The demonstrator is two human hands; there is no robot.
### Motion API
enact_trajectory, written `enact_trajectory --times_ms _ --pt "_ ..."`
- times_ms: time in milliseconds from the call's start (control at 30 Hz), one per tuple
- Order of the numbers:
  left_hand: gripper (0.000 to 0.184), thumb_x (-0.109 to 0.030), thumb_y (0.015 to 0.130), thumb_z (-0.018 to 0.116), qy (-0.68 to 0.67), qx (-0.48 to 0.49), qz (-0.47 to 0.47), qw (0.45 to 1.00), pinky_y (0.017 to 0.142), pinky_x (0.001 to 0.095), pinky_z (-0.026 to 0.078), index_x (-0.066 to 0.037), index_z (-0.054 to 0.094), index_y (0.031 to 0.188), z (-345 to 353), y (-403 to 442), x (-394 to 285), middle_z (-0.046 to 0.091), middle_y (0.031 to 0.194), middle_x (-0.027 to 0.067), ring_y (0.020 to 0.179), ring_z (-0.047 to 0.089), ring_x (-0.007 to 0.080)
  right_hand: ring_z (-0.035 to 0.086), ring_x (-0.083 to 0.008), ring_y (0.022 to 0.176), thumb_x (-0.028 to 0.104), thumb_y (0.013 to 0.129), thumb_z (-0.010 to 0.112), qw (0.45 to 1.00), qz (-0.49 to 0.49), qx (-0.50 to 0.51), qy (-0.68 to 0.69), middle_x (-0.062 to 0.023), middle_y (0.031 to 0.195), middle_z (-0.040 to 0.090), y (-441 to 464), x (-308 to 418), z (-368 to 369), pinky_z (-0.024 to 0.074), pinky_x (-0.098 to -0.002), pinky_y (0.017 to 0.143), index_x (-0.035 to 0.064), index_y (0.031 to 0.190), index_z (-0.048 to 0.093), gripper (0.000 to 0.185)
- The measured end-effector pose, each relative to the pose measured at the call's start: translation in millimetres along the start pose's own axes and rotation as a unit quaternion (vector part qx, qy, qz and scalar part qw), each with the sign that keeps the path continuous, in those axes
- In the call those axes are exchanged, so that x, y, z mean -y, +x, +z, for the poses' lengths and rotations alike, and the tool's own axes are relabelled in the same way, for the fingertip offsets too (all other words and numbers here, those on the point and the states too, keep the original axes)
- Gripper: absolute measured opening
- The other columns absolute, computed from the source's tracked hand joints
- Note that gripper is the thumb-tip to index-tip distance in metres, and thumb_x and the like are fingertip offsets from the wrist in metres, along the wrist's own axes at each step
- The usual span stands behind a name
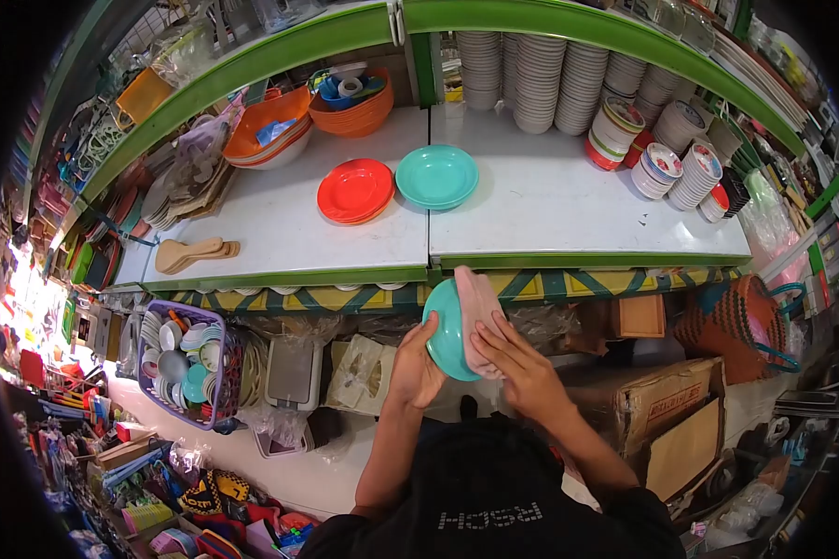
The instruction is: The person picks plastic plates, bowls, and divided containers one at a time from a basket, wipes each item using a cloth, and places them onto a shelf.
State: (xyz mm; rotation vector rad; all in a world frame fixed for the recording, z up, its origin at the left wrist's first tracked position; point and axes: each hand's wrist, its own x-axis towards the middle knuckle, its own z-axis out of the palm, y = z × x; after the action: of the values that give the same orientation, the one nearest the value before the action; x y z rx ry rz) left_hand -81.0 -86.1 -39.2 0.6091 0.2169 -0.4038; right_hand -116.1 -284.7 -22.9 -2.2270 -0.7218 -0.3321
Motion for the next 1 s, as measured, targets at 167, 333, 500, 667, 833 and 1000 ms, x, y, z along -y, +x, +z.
enact_trajectory --times_ms 167,333,500,667,833,1000 --pt "0.037 -0.025 0.109 0.048 -0.006 -0.001 -0.021 1.0 0.096 0.0409 0.057 0.003 0.054 0.13 2.1 -1.5 0.1 0.066 0.125 0.0138 0.113 0.068 0.0232 0.046 -0.037 0.141 -0.018 0.073 0.051 1.0 0.023 -0.001 0.02 -0.0149 0.146 0.056 -4.5 -24.5 -6.9 0.0428 -0.0442 0.114 0.0068 0.139 0.061 0.071" --pt "0.036 -0.024 0.108 0.05 0.018 -0.01 -0.003 1.0 0.097 0.0398 0.056 0.003 0.054 0.131 2.2 2.4 11.5 0.066 0.125 0.0128 0.114 0.067 0.0215 0.043 -0.0388 0.143 -0.017 0.076 0.051 0.991 0.091 -0.067 0.074 -0.0165 0.148 0.053 12.0 -5.7 8.6 0.0399 -0.0442 0.115 0.0074 0.14 0.06 0.069" --pt "0.036 -0.025 0.108 0.05 0.049 -0.014 0.018 0.999 0.098 0.0378 0.055 0.002 0.055 0.131 3.2 0.0 -9.0 0.065 0.126 0.0121 0.115 0.066 0.0208 0.039 -0.041 0.144 -0.014 0.077 0.053 0.995 0.067 -0.054 0.042 -0.0154 0.148 0.053 17.3 9.4 12.3 0.0388 -0.047 0.115 0.0078 0.141 0.058 0.068" --pt "0.038 -0.025 0.107 0.052 0.078 -0.019 0.057 0.995 0.1 0.0372 0.052 0.003 0.054 0.132 -0.1 -2.1 -17.6 0.065 0.127 0.0122 0.114 0.066 0.0204 0.048 -0.0349 0.14 -0.012 0.079 0.05 0.996 0.018 -0.005 0.083 -0.0156 0.143 0.059 17.5 -4.5 -8.2 0.0406 -0.0434 0.114 0.0051 0.139 0.06 0.063" --pt "0.038 -0.026 0.107 0.054 0.193 -0.01 0.148 0.97 0.095 0.0312 0.05 0.003 0.059 0.13 -9.8 1.4 -23.8 0.067 0.121 0.0072 0.106 0.063 0.0131 0.061 -0.0152 0.115 0.003 0.097 0.054 0.918 0.179 -0.155 0.317 -0.0126 0.128 0.067 39.0 -30.1 -21.9 0.0455 -0.0301 0.102 -0.0072 0.129 0.061 0.035" --pt "0.031 -0.022 0.105 0.059 0.383 -0.007 0.217 0.898 0.086 0.0258 0.048 0.003 0.067 0.121 4.2 -6.4 -37.5 0.069 0.102 0.0001 0.093 0.058 0.0073 0.061 -0.0107 0.1 0.019 0.099 0.063 0.85 0.247 -0.265 0.382 -0.0063 0.112 0.068 92.9 -89.3 -28.1 0.0482 -0.0254 0.089 -0.0043 0.123 0.062 0.033"
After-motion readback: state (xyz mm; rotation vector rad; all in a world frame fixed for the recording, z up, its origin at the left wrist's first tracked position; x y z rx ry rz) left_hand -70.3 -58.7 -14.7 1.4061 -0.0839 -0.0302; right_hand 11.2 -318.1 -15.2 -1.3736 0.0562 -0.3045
